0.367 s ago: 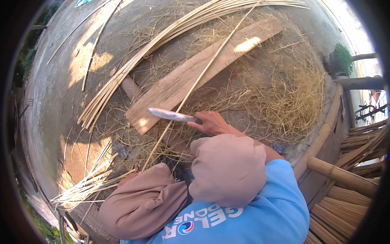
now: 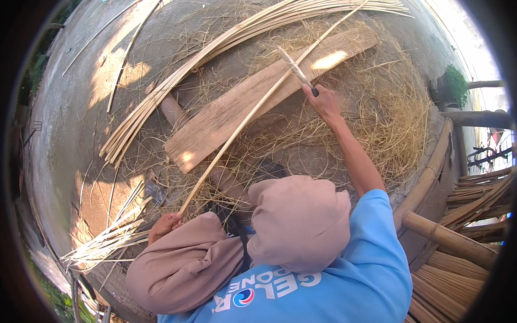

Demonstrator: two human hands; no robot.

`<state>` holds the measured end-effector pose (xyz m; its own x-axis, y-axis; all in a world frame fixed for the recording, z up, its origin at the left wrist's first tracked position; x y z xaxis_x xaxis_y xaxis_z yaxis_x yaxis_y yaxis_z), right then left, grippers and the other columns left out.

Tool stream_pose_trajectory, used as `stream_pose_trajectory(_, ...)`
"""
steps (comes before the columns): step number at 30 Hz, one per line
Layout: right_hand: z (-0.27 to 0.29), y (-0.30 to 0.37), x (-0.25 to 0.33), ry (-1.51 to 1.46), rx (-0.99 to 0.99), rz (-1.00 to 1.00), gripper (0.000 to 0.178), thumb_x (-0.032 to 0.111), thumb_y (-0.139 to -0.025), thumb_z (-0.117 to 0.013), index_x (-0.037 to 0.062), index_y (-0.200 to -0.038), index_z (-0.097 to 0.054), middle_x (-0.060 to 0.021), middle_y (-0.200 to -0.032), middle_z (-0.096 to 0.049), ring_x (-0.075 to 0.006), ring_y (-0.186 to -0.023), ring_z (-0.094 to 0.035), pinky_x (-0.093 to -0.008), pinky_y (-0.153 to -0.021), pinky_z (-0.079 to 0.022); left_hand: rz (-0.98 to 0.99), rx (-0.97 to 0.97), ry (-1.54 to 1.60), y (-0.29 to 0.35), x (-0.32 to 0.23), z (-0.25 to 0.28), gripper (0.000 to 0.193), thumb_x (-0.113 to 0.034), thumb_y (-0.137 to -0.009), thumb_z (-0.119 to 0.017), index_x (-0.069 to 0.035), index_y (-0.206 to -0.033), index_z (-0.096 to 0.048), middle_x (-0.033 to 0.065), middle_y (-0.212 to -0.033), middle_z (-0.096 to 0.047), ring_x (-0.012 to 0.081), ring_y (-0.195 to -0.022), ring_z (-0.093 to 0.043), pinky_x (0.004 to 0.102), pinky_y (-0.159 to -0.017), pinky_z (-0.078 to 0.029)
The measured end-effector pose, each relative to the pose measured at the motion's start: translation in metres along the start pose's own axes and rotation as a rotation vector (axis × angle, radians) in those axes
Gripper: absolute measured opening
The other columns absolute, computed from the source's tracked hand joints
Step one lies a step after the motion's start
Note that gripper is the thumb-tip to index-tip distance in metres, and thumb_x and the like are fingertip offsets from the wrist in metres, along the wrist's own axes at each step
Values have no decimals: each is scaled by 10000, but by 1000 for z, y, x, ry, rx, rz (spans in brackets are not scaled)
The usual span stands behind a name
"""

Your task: The person sits on the ground and uses a knife to split long bamboo strips into thinner pieces on a wooden board. The person repeatedly picks up strips, splits them, and places the finished pieces aside.

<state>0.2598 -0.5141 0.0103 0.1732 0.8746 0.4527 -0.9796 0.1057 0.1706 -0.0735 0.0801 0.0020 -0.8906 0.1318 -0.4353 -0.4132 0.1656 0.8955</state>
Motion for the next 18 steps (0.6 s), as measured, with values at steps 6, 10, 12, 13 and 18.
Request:
stream_pose_trajectory(6,-53,65,19,34,112,647,643,638,-979,-581,15,-821,-595,-164,-678,-634,-360,-659,-658,-493,-614,-501,26,-108,-23,39,37,9,412,-440,-1043,-618,-83,-839,-652,-48,-628,-496,56,-532,-385,247,-479,-287)
stream_pose_trajectory(10,22,-38,-86,56,-352,-320,705,654,-1007,-496,-7,-811,-642,-142,-690,-666,-299,-652,-715,-440,-603,-544,0,-107,-46,30,39,4,415,-433,-1044,-619,-70,-851,-666,-35,-634,-532,55,-534,-420,245,-488,-317)
stream_pose_trajectory(12,35,-49,-95,-362,-359,-464,728,682,-989,-511,0,-754,-612,-103,-598,-602,-242,-544,-680,-395,-540,-537,-11,-134,-64,31,42,10,416,-430,-1044,-619,-63,-856,-673,-28,-637,-550,54,-535,-438,244,-492,-331)
stream_pose_trajectory(13,30,-47,-87,-432,-336,-436,729,691,-979,-524,5,-744,-602,-92,-590,-596,-227,-528,-671,-382,-525,-532,-21,-147,-76,31,47,13,417,-428,-1045,-619,-59,-859,-677,-25,-639,-559,54,-535,-446,244,-494,-339)
stream_pose_trajectory(18,-35,45,-20,-530,-159,-271,658,641,-933,-655,28,-709,-568,-52,-559,-564,-164,-493,-633,-331,-479,-497,-214,-201,-245,-41,-2,26,422,-420,-1046,-620,-42,-873,-695,-8,-646,-603,53,-537,-490,242,-504,-375)
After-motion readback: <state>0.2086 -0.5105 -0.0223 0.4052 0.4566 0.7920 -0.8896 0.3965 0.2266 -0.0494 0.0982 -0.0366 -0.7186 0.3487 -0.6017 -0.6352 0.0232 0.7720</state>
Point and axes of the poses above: each hand's wrist, its own y-axis away from the middle knuckle, its own z-axis out of the back of the hand, x = y × z, the point moved 1 cm from there along -y, towards the middle knuckle
